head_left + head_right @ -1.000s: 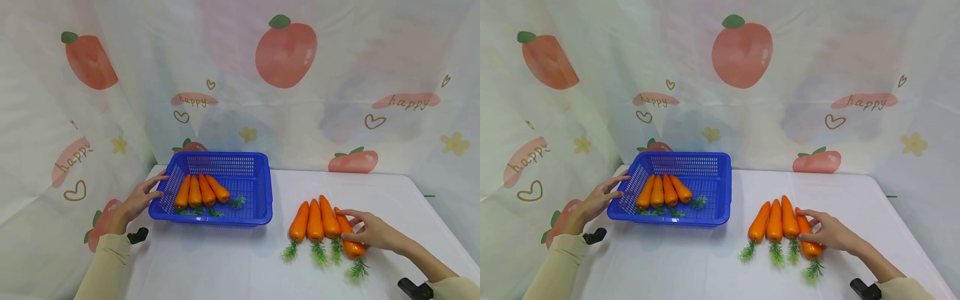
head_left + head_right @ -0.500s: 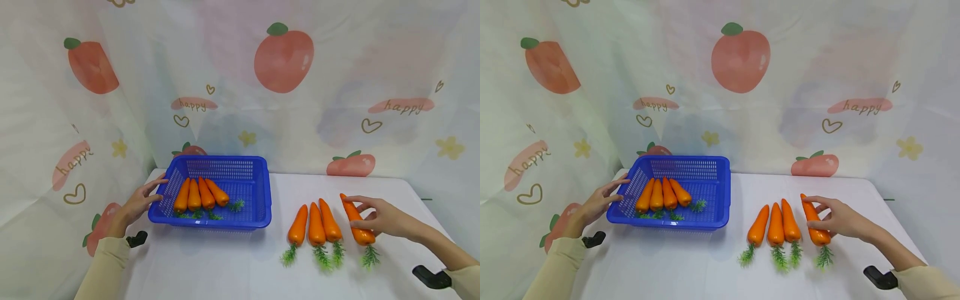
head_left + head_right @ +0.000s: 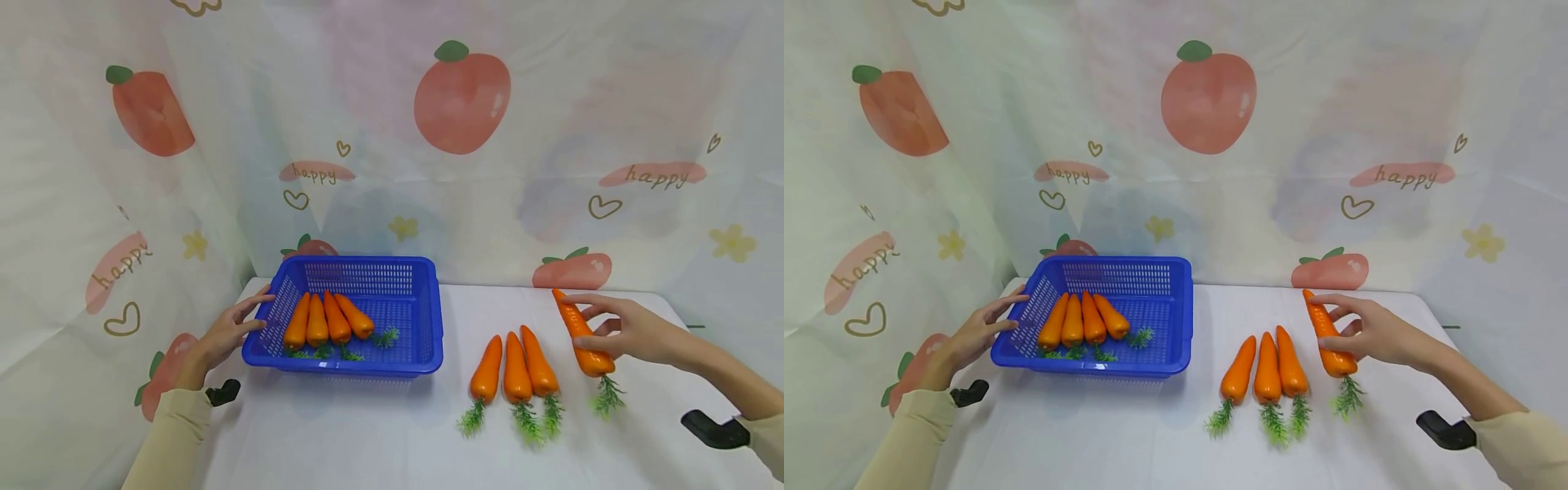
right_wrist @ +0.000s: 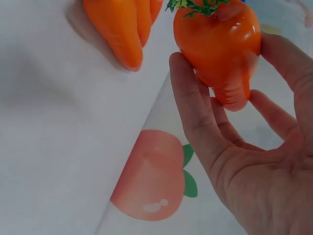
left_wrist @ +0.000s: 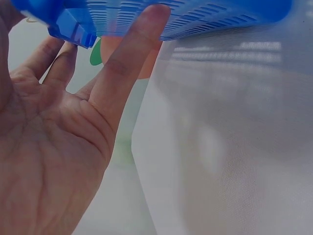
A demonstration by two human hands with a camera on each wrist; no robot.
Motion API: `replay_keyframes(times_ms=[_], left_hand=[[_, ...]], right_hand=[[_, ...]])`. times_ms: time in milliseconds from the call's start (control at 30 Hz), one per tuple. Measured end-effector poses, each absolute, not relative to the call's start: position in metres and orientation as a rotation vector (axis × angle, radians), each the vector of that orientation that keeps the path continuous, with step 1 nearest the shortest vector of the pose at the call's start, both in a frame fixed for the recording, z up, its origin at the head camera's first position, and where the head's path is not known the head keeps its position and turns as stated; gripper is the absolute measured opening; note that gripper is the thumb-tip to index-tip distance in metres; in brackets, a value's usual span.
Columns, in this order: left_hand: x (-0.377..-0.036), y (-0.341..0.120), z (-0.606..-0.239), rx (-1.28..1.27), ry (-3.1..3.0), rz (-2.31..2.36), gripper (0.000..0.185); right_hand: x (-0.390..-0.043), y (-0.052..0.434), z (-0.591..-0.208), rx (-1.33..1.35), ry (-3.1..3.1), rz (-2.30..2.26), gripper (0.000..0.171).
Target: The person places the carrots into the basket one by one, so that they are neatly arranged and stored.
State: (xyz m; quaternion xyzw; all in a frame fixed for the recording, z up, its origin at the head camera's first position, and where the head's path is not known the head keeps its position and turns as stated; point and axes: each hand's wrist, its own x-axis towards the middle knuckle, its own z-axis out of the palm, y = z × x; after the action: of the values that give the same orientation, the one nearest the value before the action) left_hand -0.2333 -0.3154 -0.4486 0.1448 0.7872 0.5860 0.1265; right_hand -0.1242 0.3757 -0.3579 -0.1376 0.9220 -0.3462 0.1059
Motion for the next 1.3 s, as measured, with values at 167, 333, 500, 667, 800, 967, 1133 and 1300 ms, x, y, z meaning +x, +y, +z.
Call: replay_keyframes(times_ms=[167, 333, 500, 667, 800, 967, 1133, 1300], left_hand=[[-0.233, -0.315, -0.449, 0.431, 2.296, 1.702, 0.059], [-0.232, -0.315, -0.449, 0.438, 2.299, 1.699, 0.058], [-0.232, -0.315, -0.448, 0.425, 2.300, 1.701, 0.058], [-0.232, -0.315, -0.448, 0.418, 2.292, 1.707, 0.058], [-0.232, -0.314, -0.447, 0.411, 2.281, 1.719, 0.058], [-0.233, -0.314, -0.446, 0.409, 2.274, 1.724, 0.059], [-0.233, -0.314, -0.447, 0.398, 2.280, 1.725, 0.059], [-0.233, -0.313, -0.446, 0.393, 2.285, 1.719, 0.058]], right_hand=[[-0.130, 0.369, -0.351, -0.449, 2.689, -1.066, 0.076], [-0.142, 0.357, -0.338, -0.522, 2.638, -1.121, 0.076], [-0.159, 0.337, -0.323, -0.625, 2.628, -1.096, 0.071], [-0.176, 0.315, -0.309, -0.603, 2.619, -1.027, 0.069], [-0.192, 0.294, -0.303, -0.611, 2.540, -1.060, 0.069], [-0.209, 0.267, -0.298, -0.625, 2.515, -1.014, 0.070], [-0.228, 0.238, -0.295, -0.674, 2.484, -0.991, 0.069], [-0.246, 0.210, -0.296, -0.712, 2.451, -0.977, 0.069]])
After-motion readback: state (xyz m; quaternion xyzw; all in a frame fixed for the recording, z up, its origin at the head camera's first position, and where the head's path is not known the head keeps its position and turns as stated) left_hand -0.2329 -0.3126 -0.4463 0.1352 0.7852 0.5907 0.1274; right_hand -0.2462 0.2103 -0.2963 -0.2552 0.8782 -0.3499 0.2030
